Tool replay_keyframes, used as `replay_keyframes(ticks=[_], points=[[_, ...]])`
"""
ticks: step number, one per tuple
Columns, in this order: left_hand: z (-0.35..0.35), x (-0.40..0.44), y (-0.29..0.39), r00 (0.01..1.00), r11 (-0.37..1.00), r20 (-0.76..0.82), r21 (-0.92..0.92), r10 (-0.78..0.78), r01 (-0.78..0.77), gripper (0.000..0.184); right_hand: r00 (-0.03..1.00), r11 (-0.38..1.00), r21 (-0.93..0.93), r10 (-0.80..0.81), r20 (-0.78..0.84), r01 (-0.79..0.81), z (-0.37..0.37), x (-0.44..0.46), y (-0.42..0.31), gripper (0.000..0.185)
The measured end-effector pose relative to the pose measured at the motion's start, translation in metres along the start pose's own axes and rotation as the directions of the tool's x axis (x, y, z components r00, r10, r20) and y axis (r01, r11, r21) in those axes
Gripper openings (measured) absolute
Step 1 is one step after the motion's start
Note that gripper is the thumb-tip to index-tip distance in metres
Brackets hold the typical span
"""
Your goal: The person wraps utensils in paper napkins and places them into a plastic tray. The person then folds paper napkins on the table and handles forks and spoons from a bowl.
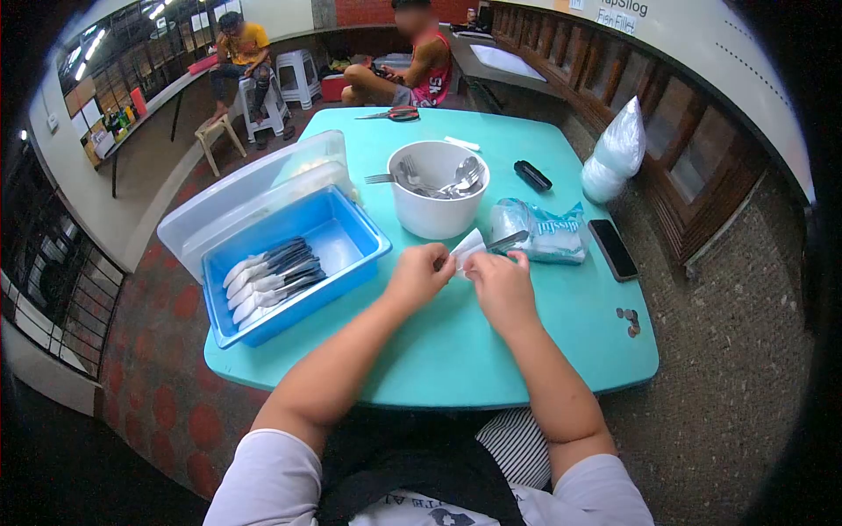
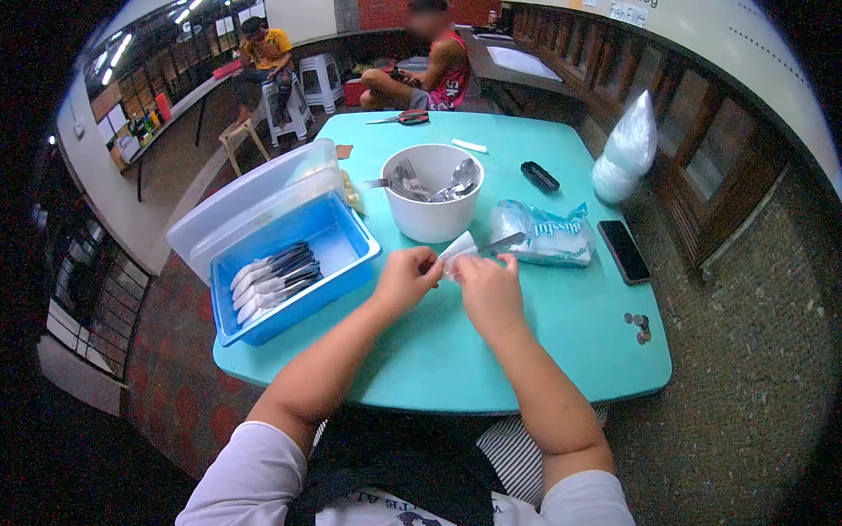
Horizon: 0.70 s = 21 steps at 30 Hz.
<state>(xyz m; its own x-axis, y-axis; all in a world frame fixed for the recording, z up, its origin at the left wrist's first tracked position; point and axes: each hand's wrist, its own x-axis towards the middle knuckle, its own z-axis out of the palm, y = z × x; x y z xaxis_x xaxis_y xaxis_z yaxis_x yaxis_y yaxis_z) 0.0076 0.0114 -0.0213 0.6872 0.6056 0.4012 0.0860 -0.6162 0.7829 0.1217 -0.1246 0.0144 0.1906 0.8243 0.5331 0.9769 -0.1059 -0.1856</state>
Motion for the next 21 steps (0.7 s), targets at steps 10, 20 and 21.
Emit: replay_keyframes(ticks=[10,20,21], points=[[-0.009,-0.003,0.015,0.971,0.996,0.224,0.005,0.087,-0.091,0.019,0.998,0.991,0.117,0.068,0.010,-0.069,-0.010,0.004,0.016,0.015],[-0.026,-0.001,0.028,0.873,1.000,0.487,-0.027,0.018,-0.005,0.016,0.998,0.941,0.333,0.061,-0.015,-0.053,-0.008,0.004,0.016,0.021],[-0.025,-0.001,0.028,0.867,0.999,0.497,-0.029,0.029,-0.017,0.016,0.995,0.907,0.413,0.047,0.085,-0.078,-0.008,0.004,0.021,0.021]])
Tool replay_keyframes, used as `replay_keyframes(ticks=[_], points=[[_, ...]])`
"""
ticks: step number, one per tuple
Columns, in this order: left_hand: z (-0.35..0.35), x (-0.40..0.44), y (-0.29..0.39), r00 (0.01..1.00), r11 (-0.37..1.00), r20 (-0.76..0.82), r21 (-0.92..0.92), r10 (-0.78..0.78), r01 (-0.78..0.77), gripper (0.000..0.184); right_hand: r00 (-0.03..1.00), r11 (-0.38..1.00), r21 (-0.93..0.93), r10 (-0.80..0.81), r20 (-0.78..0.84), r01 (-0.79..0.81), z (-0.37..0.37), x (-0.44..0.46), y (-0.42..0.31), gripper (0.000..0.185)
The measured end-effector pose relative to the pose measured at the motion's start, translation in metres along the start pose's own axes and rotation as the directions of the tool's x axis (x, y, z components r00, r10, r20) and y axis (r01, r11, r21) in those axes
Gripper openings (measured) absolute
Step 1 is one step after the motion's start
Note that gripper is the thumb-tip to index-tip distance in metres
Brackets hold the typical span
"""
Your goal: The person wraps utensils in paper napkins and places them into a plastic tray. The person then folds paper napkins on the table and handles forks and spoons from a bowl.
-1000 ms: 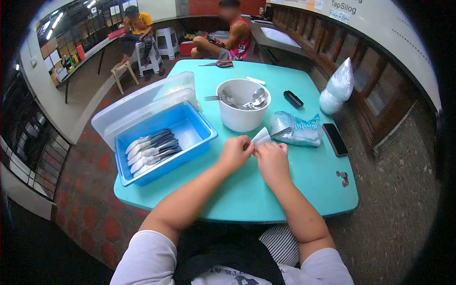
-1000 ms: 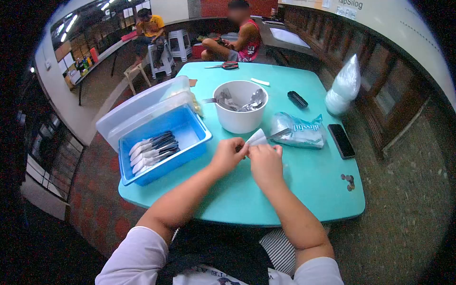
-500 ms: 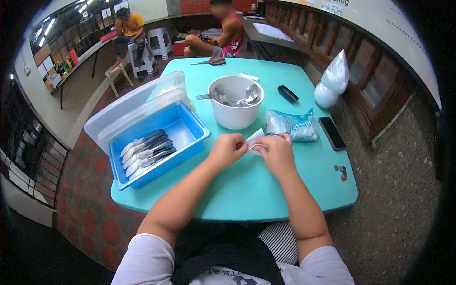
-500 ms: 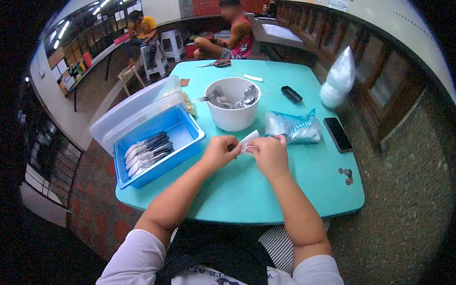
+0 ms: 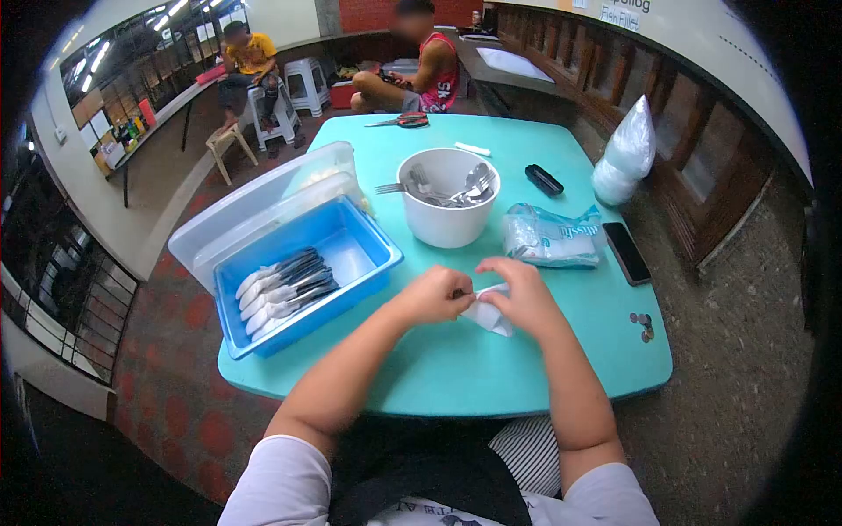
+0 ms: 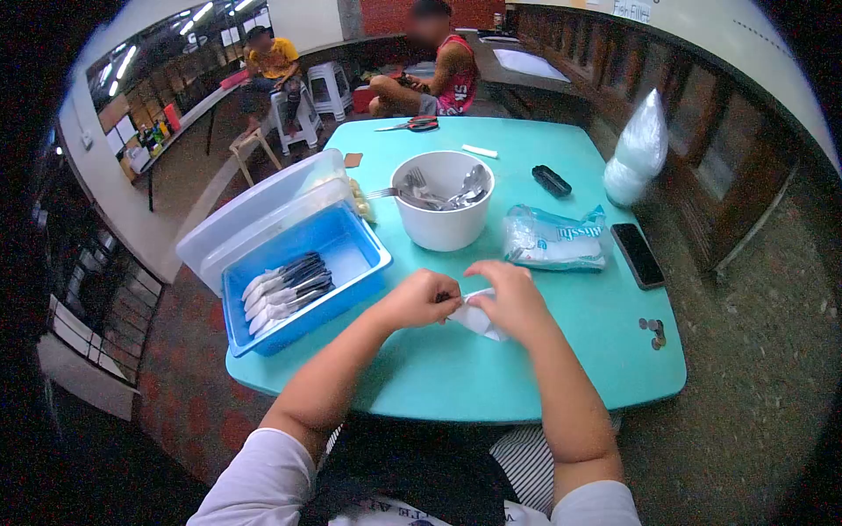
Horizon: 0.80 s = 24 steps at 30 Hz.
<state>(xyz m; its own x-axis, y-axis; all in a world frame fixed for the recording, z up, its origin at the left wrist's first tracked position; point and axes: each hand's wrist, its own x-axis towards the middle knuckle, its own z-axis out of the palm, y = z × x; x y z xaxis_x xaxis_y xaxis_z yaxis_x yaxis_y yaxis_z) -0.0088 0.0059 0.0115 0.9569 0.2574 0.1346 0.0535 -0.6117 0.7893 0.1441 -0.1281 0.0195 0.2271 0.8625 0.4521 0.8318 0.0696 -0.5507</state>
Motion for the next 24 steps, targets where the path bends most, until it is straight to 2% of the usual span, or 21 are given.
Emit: replay_keyframes(ticks=[2,5,12,15,18,20,23,24], points=[[0.001,-0.001,0.003,1.000,1.000,0.018,0.004,0.012,-0.012,0.015,0.980,0.984,0.167,0.033,0.196,-0.066,-0.005,-0.001,0.009,0.023],[0.001,-0.001,0.006,0.999,0.999,0.022,0.014,0.028,-0.029,0.015,0.910,0.971,0.106,0.158,0.382,-0.213,-0.017,0.003,0.002,0.024],[0.015,0.004,0.000,0.998,0.996,0.010,0.071,0.056,-0.057,0.022,0.928,0.981,0.033,0.172,0.331,-0.193,-0.023,0.002,0.004,0.018],[0.016,0.002,0.001,0.985,0.956,-0.004,0.241,0.171,-0.165,0.020,0.928,0.979,0.023,0.187,0.322,-0.205,-0.027,0.002,0.003,0.016],[0.022,0.002,-0.002,0.964,0.935,-0.069,0.272,0.256,-0.229,0.019,0.931,0.979,0.016,0.186,0.315,-0.201,-0.028,0.001,0.004,0.017],[0.027,0.003,0.001,0.980,0.973,-0.107,0.177,0.169,-0.148,0.019,0.935,0.975,0.052,0.192,0.299,-0.217,-0.027,0.001,0.007,0.018],[0.020,-0.001,0.017,0.991,0.999,-0.128,-0.025,0.027,-0.031,0.018,0.908,0.904,0.254,0.250,0.335,-0.343,-0.039,0.003,0.009,0.017],[0.020,-0.001,0.021,0.993,0.994,-0.119,-0.111,-0.014,0.000,0.017,0.923,0.897,0.301,0.228,0.309,-0.323,-0.040,0.003,0.015,0.015]])
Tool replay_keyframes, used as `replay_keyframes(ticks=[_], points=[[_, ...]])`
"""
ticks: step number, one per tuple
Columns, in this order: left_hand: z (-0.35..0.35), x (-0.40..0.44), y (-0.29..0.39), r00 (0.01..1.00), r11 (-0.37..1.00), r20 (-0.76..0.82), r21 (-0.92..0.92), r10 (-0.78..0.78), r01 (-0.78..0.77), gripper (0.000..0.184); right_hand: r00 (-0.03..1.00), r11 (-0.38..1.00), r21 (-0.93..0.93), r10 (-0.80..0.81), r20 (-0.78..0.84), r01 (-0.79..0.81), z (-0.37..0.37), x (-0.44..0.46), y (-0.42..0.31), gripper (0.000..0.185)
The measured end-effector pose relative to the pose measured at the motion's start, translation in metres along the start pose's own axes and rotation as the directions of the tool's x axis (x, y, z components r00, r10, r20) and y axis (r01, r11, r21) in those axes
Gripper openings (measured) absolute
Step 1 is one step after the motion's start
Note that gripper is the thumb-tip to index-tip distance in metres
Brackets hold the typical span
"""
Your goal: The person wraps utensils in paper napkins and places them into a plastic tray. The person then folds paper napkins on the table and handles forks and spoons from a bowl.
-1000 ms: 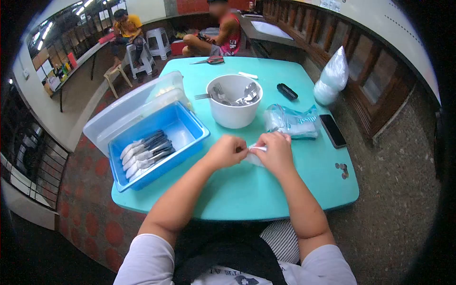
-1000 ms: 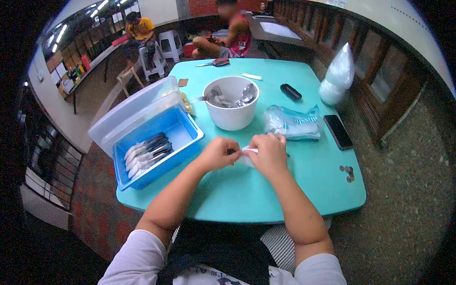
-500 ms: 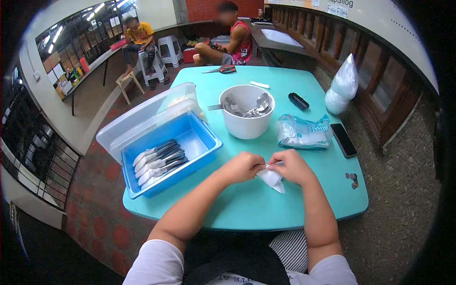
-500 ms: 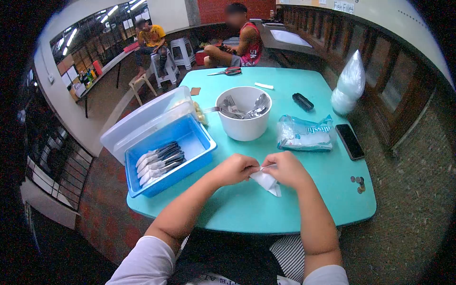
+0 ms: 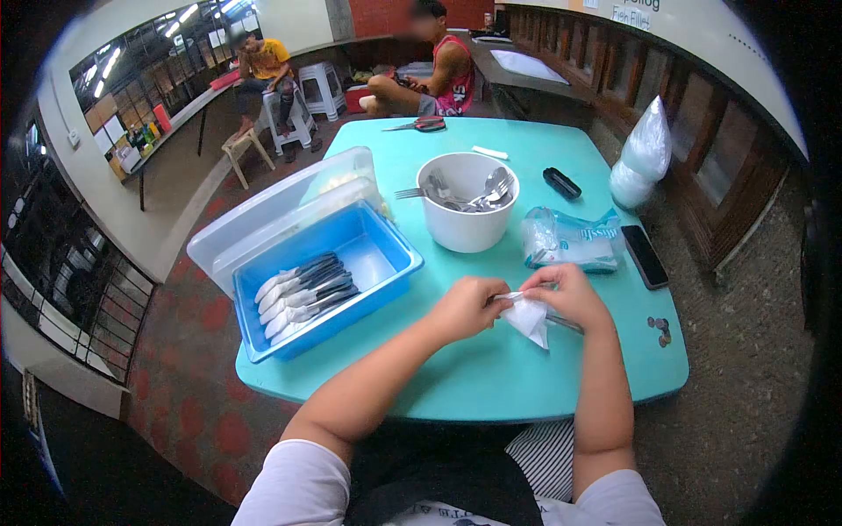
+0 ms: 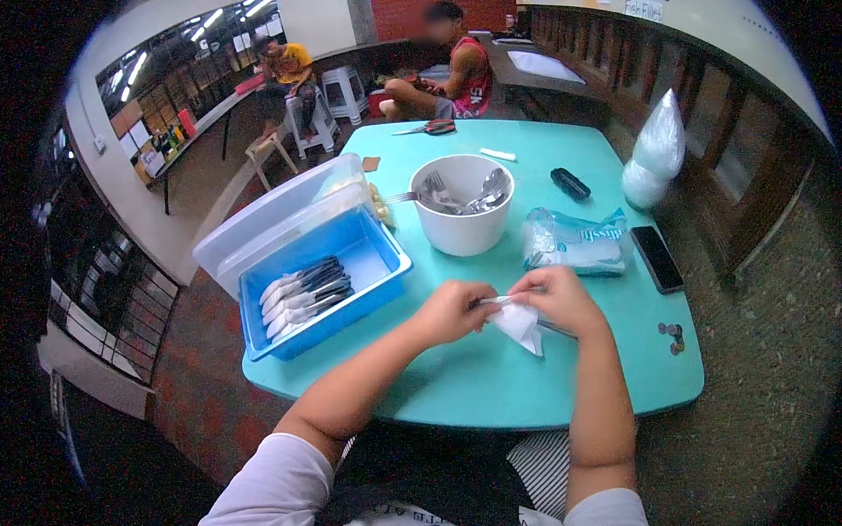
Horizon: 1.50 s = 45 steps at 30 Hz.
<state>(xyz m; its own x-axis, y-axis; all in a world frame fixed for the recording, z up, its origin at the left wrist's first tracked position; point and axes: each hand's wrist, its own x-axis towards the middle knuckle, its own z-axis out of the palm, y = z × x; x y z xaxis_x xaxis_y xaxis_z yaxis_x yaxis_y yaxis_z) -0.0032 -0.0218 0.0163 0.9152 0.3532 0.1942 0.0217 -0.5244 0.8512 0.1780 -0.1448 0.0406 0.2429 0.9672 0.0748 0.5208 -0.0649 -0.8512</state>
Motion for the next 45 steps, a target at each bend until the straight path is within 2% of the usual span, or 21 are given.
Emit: replay_keyframes(ticks=[3,4,5,6,7,8,10,11,12,13,14,15,18,21,24,27,30,33,36,42,45], points=[[0.008,0.003,-0.014,0.995,0.992,-0.050,-0.102,-0.084,0.079,0.016,0.983,0.994,-0.081,-0.086,-0.163,0.073,-0.009,0.001,0.006,0.012],[0.009,0.003,-0.017,0.989,0.991,-0.121,-0.118,-0.084,0.070,0.016,0.897,0.952,-0.223,-0.278,-0.343,0.209,-0.007,0.002,0.009,0.010],[0.006,0.004,-0.019,0.978,0.990,-0.192,-0.129,-0.083,0.058,0.016,0.771,0.926,-0.286,-0.365,-0.522,0.245,-0.006,0.001,0.007,0.010],[0.003,0.006,-0.021,0.961,0.990,-0.265,-0.133,-0.076,0.042,0.016,0.595,0.894,-0.359,-0.447,-0.668,0.269,-0.004,0.001,-0.001,0.010],[0.001,0.007,-0.023,0.939,0.984,-0.329,-0.171,-0.097,0.042,0.017,0.376,0.855,-0.437,-0.517,-0.769,0.280,-0.005,0.004,-0.006,0.011],[-0.002,0.008,-0.024,0.912,0.979,-0.395,-0.202,-0.112,0.033,0.017,0.291,0.833,-0.351,-0.494,-0.819,0.427,-0.002,0.003,-0.004,0.012],[-0.007,0.011,-0.027,0.848,0.952,-0.513,-0.303,-0.134,-0.033,0.018,0.613,0.847,0.025,-0.364,-0.701,0.531,0.010,-0.002,0.014,0.014],[-0.008,0.011,-0.026,0.831,0.929,-0.536,-0.364,-0.150,-0.067,0.019,0.754,0.828,0.223,-0.313,-0.578,0.514,0.016,-0.005,0.020,0.016],[-0.009,0.011,-0.026,0.814,0.901,-0.555,-0.422,-0.170,-0.100,0.020,0.889,0.869,0.340,-0.207,-0.407,0.358,0.028,-0.005,0.012,0.021],[-0.010,0.011,-0.025,0.800,0.869,-0.568,-0.479,-0.194,-0.129,0.020,0.974,0.889,0.423,-0.091,-0.210,0.174,0.043,-0.004,-0.001,0.026],[-0.011,0.010,-0.024,0.797,0.845,-0.568,-0.514,-0.204,-0.150,0.020,0.991,0.934,0.334,-0.136,-0.002,0.129,0.052,-0.005,-0.013,0.030],[-0.012,0.009,-0.020,0.795,0.819,-0.566,-0.549,-0.215,-0.169,0.021,0.966,0.967,0.233,-0.153,0.208,0.103,0.059,-0.008,-0.023,0.034],[-0.010,0.010,-0.011,0.771,0.727,-0.571,-0.652,-0.283,-0.216,0.022,0.899,0.976,0.160,0.062,0.434,-0.145,0.071,-0.013,-0.035,0.040],[-0.004,0.008,-0.004,0.762,0.679,-0.562,-0.698,-0.321,-0.229,0.023,0.986,0.981,0.142,0.114,0.125,-0.132,0.079,-0.003,-0.016,0.044],[0.003,0.006,0.001,0.789,0.680,-0.535,-0.702,-0.304,-0.214,0.022,0.998,0.889,0.457,0.018,-0.068,0.015,0.091,0.003,-0.014,0.054],[0.017,0.005,0.011,0.821,0.699,-0.502,-0.690,-0.273,-0.189,0.017,0.998,0.688,0.724,0.062,0.017,-0.055,0.096,0.006,-0.013,0.059],[0.026,0.002,0.010,0.846,0.731,-0.480,-0.661,-0.234,-0.172,0.014,0.981,0.384,0.907,-0.012,0.193,-0.174,0.090,0.008,-0.014,0.055],[0.027,0.005,-0.004,0.850,0.747,-0.473,-0.647,-0.232,-0.155,0.014,0.971,0.384,0.905,-0.072,0.230,-0.185,0.092,0.017,0.006,0.053],[0.025,0.005,0.001,0.859,0.759,-0.454,-0.638,-0.237,-0.128,0.015,0.979,0.397,0.903,-0.041,0.197,-0.166,0.094,0.018,0.005,0.053],[0.026,0.007,0.001,0.851,0.807,-0.470,-0.583,-0.235,-0.099,0.018,0.998,0.456,0.889,0.069,0.007,-0.037,0.092,0.012,-0.008,0.058],[0.022,0.008,0.003,0.850,0.821,-0.494,-0.552,-0.182,-0.145,0.019,0.992,0.489,0.872,0.094,-0.088,0.031,0.092,0.016,-0.004,0.047]])
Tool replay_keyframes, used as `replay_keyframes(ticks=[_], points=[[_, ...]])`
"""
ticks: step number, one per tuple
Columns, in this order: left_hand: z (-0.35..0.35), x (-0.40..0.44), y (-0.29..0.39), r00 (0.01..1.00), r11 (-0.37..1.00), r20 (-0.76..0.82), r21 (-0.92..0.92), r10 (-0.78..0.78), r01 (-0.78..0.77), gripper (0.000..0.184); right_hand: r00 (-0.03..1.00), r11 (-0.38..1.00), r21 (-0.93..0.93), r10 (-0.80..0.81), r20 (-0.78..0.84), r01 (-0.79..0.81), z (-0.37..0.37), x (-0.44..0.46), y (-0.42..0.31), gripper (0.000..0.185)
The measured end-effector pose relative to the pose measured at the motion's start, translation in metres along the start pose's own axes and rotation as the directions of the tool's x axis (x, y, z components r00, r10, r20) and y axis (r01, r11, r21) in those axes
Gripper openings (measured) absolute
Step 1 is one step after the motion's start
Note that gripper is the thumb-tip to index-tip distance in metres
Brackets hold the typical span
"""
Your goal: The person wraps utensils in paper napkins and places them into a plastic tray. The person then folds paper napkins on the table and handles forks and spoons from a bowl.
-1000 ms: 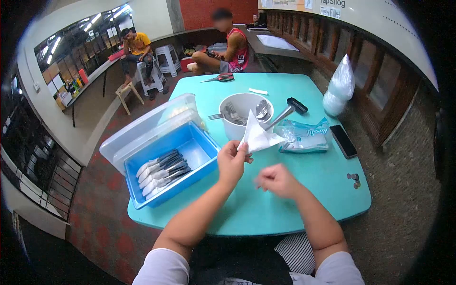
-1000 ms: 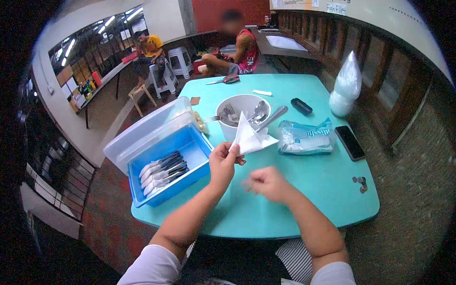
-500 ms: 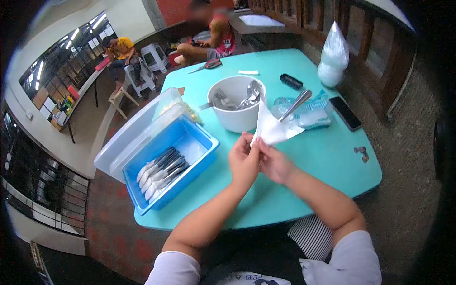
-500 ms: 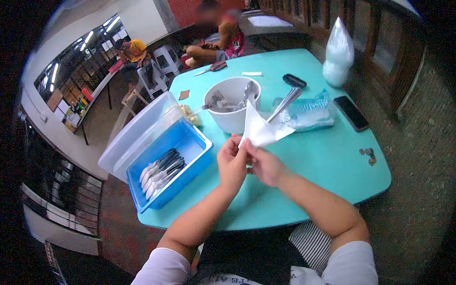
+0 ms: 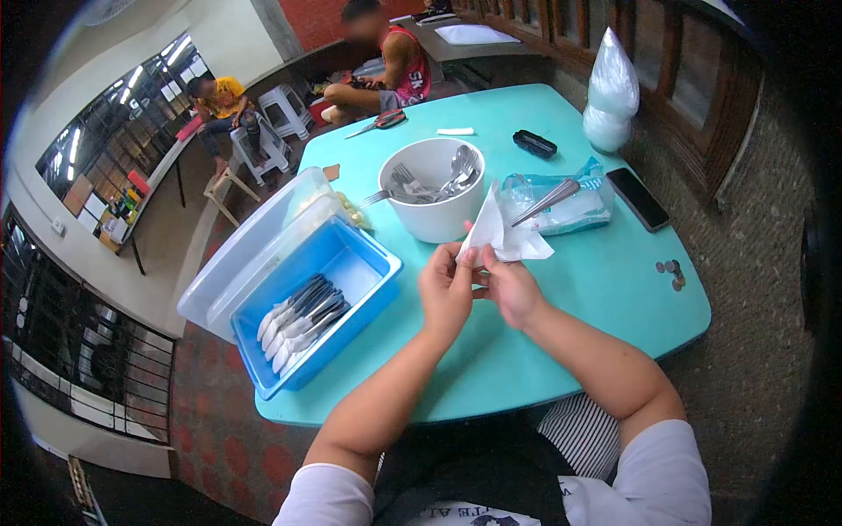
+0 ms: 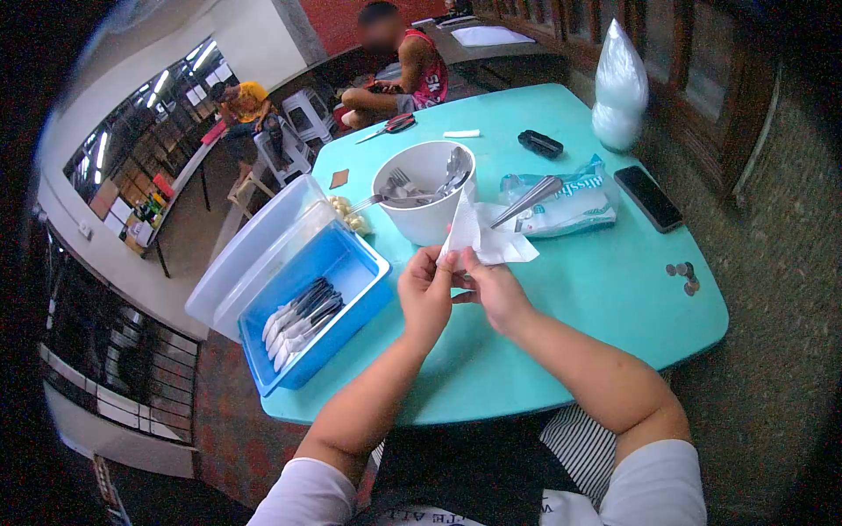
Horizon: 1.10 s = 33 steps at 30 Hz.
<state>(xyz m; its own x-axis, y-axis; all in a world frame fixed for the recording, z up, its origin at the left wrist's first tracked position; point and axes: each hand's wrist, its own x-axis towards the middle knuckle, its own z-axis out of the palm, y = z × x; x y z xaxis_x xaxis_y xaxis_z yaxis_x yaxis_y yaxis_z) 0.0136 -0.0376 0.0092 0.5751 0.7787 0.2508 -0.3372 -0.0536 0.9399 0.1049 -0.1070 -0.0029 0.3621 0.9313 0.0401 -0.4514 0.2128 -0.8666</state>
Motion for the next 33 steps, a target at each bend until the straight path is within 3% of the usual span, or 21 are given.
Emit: replay_keyframes(ticks=[3,7,10,13,16,17,19,22,23,26,33], points=[[-0.011,0.008,-0.003,0.995,0.989,0.024,0.115,0.092,-0.094,0.021,0.993,1.000,0.014,0.024,-0.118,-0.023,-0.014,0.011,0.003,0.042],[-0.022,0.015,0.003,0.991,0.985,-0.066,0.141,0.113,-0.103,0.021,0.977,0.997,-0.076,0.009,-0.212,-0.026,-0.020,0.012,-0.018,0.036],[-0.033,0.024,0.006,0.984,0.980,-0.109,0.152,0.143,-0.125,0.020,0.975,0.988,-0.152,-0.057,-0.213,0.024,-0.034,0.015,-0.028,0.033],[-0.050,0.032,0.018,0.986,0.987,-0.139,0.147,0.091,-0.070,0.019,0.902,0.935,-0.328,-0.251,-0.350,0.133,-0.055,0.019,-0.036,0.027],[-0.057,0.035,0.025,0.992,0.989,-0.128,0.146,0.024,-0.005,0.017,0.769,0.601,-0.695,-0.630,-0.108,0.395,-0.051,0.010,-0.036,0.026],[-0.058,0.036,0.026,0.993,0.990,-0.119,0.141,-0.002,0.018,0.017,0.692,0.364,-0.801,-0.717,0.084,0.475,-0.044,0.008,-0.035,0.030],[-0.058,0.036,0.027,0.995,0.989,-0.093,0.133,-0.046,0.058,0.016,0.509,-0.162,-0.820,-0.714,0.482,0.550,-0.016,0.004,-0.035,0.037],[-0.053,0.032,0.026,0.994,0.988,-0.042,0.118,-0.096,0.101,0.017,0.513,-0.371,-0.802,-0.624,0.589,0.469,0.006,-0.003,-0.026,0.044],[-0.051,0.031,0.025,0.994,0.988,-0.028,0.107,-0.107,0.109,0.017,0.557,-0.387,-0.816,-0.598,0.576,0.429,0.009,-0.006,-0.024,0.043],[-0.045,0.028,0.027,0.991,0.985,0.011,0.105,-0.137,0.135,0.016,0.557,-0.457,-0.811,-0.590,0.585,0.366,0.010,-0.004,-0.024,0.039],[-0.042,0.025,0.028,0.986,0.969,0.047,0.201,-0.158,0.146,0.015,0.574,-0.418,-0.800,-0.558,0.600,0.431,-0.006,0.002,-0.029,0.017]])
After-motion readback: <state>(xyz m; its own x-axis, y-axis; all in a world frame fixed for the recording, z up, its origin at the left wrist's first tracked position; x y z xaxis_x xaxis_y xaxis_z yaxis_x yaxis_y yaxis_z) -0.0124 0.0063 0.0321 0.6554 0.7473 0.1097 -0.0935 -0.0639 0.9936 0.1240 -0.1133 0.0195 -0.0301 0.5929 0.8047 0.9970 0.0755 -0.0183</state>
